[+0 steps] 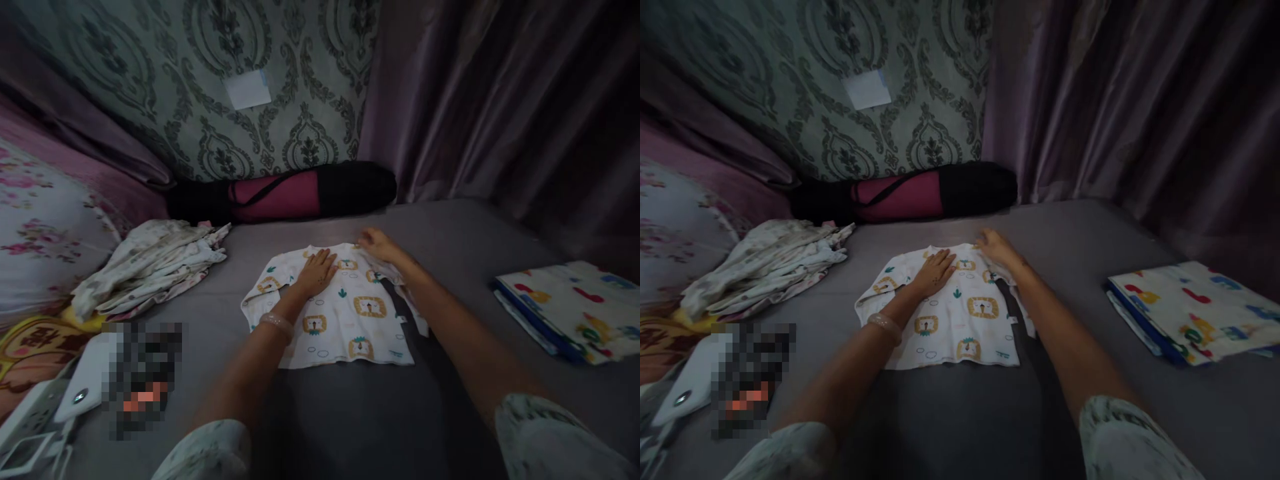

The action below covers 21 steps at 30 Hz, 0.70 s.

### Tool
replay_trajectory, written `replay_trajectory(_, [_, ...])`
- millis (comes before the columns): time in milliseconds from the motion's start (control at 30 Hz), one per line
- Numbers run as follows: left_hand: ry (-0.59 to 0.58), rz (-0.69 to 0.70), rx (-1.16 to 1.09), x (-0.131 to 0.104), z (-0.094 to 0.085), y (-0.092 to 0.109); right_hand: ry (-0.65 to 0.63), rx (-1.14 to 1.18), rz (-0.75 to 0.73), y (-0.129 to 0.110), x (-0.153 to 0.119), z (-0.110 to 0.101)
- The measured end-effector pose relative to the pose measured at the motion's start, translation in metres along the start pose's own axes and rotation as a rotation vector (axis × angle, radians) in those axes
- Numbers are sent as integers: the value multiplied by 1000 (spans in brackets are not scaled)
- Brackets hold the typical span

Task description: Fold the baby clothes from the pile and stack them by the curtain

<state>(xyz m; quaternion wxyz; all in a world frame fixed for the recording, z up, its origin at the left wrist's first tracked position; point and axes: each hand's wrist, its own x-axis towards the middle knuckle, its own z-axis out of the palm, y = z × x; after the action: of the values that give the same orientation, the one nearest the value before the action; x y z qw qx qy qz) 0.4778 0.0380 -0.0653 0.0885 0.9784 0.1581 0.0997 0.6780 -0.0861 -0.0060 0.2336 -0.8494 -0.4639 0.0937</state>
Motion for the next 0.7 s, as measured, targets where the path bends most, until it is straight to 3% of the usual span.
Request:
replay_trajectory(100, [-14, -3, -53, 3, -5, -1, -34, 90, 189, 30, -35, -37])
replay_trajectory(233, [11, -77, -76, 12, -9, 11, -237, 171, 322, 60, -94, -64])
replay_trajectory(300, [89, -88, -97, 19, -6, 24, -299, 194, 327, 66, -115, -65])
replay_trajectory(400, [199, 12, -203, 34, 4, 49, -304, 140, 289, 67, -131, -54])
replay_trajectory(567, [208, 167, -292, 56, 28, 83, -218, 19, 273, 60, -132, -34])
replay_trajectory(700, [216, 131, -307, 60, 41, 87, -193, -56, 168, 47, -131, -46])
